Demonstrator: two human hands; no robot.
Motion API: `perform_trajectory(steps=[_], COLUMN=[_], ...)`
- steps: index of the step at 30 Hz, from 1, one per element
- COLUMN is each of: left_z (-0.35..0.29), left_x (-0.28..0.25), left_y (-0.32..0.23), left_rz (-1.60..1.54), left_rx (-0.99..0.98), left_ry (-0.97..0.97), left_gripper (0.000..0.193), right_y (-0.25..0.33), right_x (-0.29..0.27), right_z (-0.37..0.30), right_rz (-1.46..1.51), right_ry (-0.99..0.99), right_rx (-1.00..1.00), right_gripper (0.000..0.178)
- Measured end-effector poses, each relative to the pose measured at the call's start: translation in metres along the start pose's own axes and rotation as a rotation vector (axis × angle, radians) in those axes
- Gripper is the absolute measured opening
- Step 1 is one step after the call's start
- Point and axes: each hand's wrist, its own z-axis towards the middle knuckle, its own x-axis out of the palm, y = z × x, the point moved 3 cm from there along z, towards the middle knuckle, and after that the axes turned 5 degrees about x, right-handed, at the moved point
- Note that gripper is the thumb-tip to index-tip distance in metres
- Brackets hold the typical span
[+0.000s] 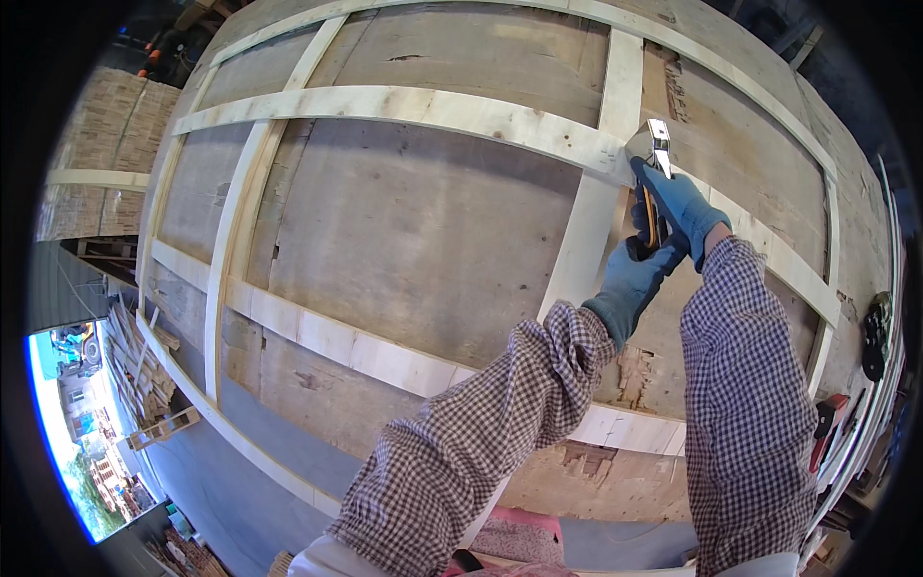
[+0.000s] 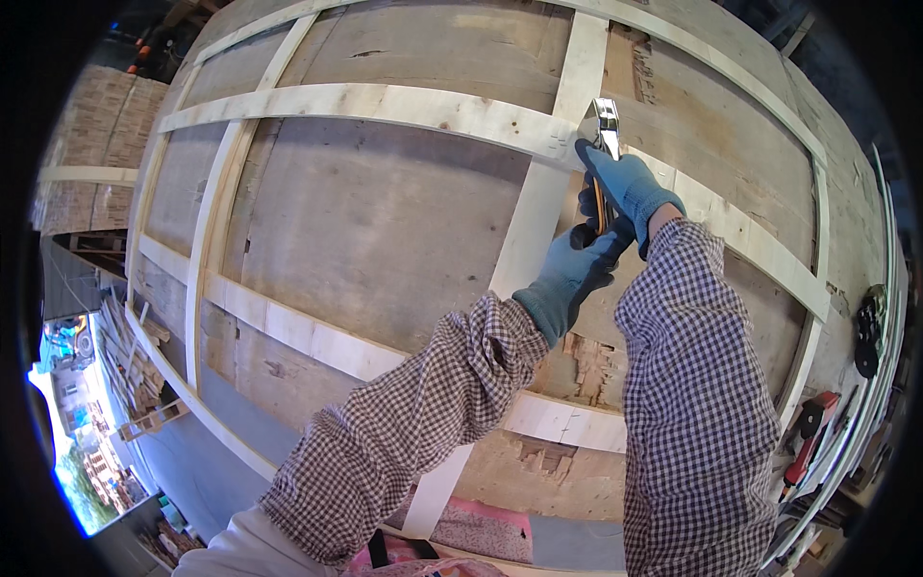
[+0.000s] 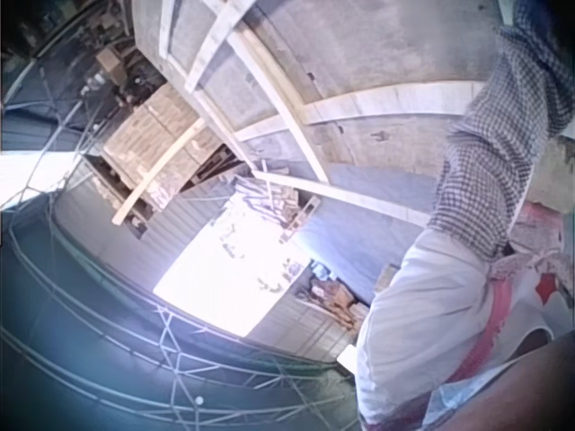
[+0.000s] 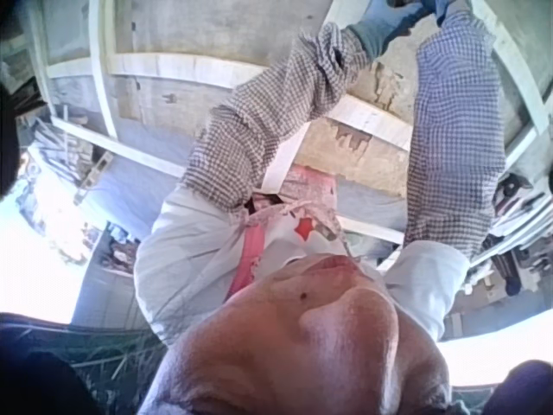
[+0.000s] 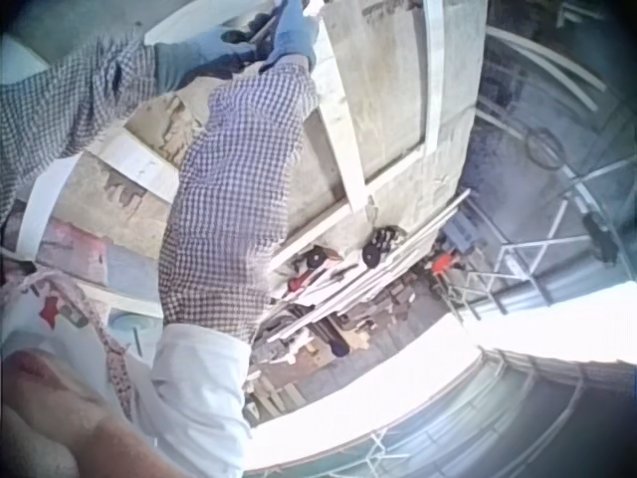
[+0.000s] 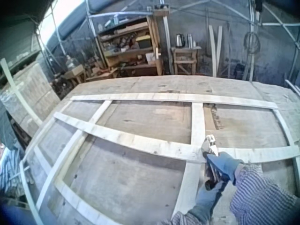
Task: The person assembles a wooden frame on a workbench by positioning planks and securing them with a red nail gun. They repeatedly align pieces, drive nails, and adjust the frame to complete the structure.
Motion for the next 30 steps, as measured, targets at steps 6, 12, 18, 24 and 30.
perform_trajectory(steps=[6, 12, 18, 24, 30], left_z=[-0.021, -0.012, -0.020, -0.013, -0.018], left_x=[0.002, -0.005, 0.000, -0.006, -0.024], left_y=[0.008, 0.021, 0.007, 0.010, 0.017], left_rz=[0.016, 0.050, 0.015, 0.152, 0.122], left_rx=[-0.019, -0.059, -0.041, 0.012, -0.010], left_ry=[0.126, 0.064, 0.155, 0.152, -0.002], left_gripper=[0.038, 0.045, 0.048, 0.051, 0.044], right_y=[-0.023, -0.029, -0.027, -0.020, -0.019], right_x=[-0.001, 0.002, -0.006, 0.002, 0.022], right_z=[-0.016, -0.008, -0.014, -0.013, -0.017], right_rz=[0.151, 0.099, 0.233, 0.175, 0.169], right_ry=[0.218, 0.128, 0.254, 0.201, -0.153], right_rx=[0.061, 0.127, 0.139, 0.101, -0.023], right_gripper=[0.050, 0.050, 0.051, 0.044, 0.034])
